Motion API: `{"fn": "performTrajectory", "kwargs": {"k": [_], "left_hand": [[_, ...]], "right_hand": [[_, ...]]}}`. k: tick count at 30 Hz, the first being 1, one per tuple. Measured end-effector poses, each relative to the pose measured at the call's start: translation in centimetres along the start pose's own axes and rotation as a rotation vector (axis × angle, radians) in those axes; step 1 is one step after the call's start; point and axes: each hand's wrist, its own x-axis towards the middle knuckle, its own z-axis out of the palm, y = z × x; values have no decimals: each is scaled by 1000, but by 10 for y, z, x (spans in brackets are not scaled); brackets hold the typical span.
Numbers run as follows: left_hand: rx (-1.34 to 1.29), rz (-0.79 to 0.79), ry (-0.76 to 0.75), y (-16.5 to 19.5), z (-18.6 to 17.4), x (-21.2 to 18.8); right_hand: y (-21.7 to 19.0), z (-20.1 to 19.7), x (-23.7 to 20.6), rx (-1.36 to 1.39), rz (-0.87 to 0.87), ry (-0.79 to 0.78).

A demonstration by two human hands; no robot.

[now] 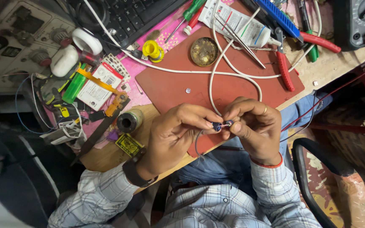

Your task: The person disassembles a small electronic component, uses a soldering iron to heat and remove a part, then uses a utility knife to scrape and clean the component. They reassemble the parts and test the connection with a multimeter.

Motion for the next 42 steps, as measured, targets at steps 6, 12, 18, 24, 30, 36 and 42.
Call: {"fn": "performTrajectory", "kwargs": {"k": [6,12,18,24,30,36,42], "left_hand": [[-201,-101,31,-7,-2,-4],[-275,-168,59,-12,-1,-2],[-253,-182,66,-11,0,3],[-198,-170,60,-10,2,9],[-211,-178,60,-11,3,11],[-187,-179,67,-12,3,11],[-166,-172,60,-11,2,13]], "right_hand": [[-1,1,1,-2,-8,-3],[-2,-1,2,-9,-5,-19],[-3,-5,4,28,1,-25],[-2,-7,6,64,1,-23],[-1,-9,7,52,-6,-15],[-1,-10,8,25,-13,-2],[-2,-11,9,33,-2,0]]}}
